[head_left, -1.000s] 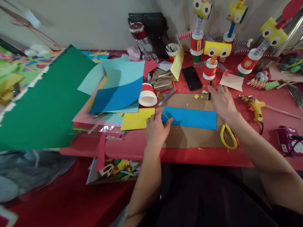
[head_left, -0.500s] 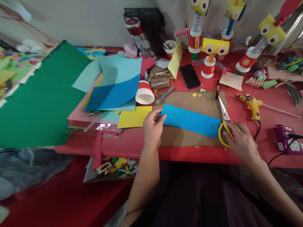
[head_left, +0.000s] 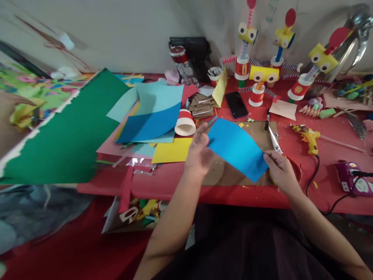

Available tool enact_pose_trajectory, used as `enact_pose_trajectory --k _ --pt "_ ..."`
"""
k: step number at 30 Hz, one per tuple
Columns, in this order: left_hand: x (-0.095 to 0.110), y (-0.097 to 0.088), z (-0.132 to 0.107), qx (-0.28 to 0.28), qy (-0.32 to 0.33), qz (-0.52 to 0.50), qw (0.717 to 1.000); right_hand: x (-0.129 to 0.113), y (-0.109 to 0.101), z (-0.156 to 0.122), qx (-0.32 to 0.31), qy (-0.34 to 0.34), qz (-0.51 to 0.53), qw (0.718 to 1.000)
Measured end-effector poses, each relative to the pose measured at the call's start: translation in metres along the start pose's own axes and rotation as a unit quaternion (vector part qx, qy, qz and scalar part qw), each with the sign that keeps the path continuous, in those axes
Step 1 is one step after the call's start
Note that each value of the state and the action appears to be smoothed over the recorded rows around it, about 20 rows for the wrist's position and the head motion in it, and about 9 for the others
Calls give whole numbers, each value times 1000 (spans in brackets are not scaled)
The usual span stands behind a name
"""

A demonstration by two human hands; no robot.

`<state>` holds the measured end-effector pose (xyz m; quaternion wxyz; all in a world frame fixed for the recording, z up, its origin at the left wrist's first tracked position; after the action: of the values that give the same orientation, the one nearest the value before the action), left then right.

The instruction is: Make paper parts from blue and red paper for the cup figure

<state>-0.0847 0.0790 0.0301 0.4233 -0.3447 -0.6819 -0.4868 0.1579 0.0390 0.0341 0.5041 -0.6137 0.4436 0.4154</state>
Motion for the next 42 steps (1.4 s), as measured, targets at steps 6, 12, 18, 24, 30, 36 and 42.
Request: enact_pose_trajectory --k 6,12,18,24,30,36,42 --pt "-42 45 -42 -80 -68 -37 994 4 11 6 56 1 50 997" --pt "-55 35 -5 -53 -14 108 993 20 -23 -16 106 -110 -289 945" --pt "-53 29 42 -19 26 137 990 46 -48 -30 91 -142 -463 870" --pt "-58 20 48 -27 55 103 993 43 -56 -21 122 -52 -460 878" --pt "-57 16 50 -16 71 105 992 8 -82 -46 166 -8 -354 920" --pt "-48 7 66 51 127 99 986 -44 -47 -1 -9 -36 -44 998" --pt "-30 4 72 68 120 24 990 -29 11 71 -89 -22 140 986"
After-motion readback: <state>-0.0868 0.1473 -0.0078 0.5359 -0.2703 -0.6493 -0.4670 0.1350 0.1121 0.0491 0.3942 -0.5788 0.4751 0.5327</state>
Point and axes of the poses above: each hand's wrist, its own z-axis towards the middle knuckle, its own y-axis out of the palm, x = y × z, the point moved 3 cm from there along z, towards the middle knuckle
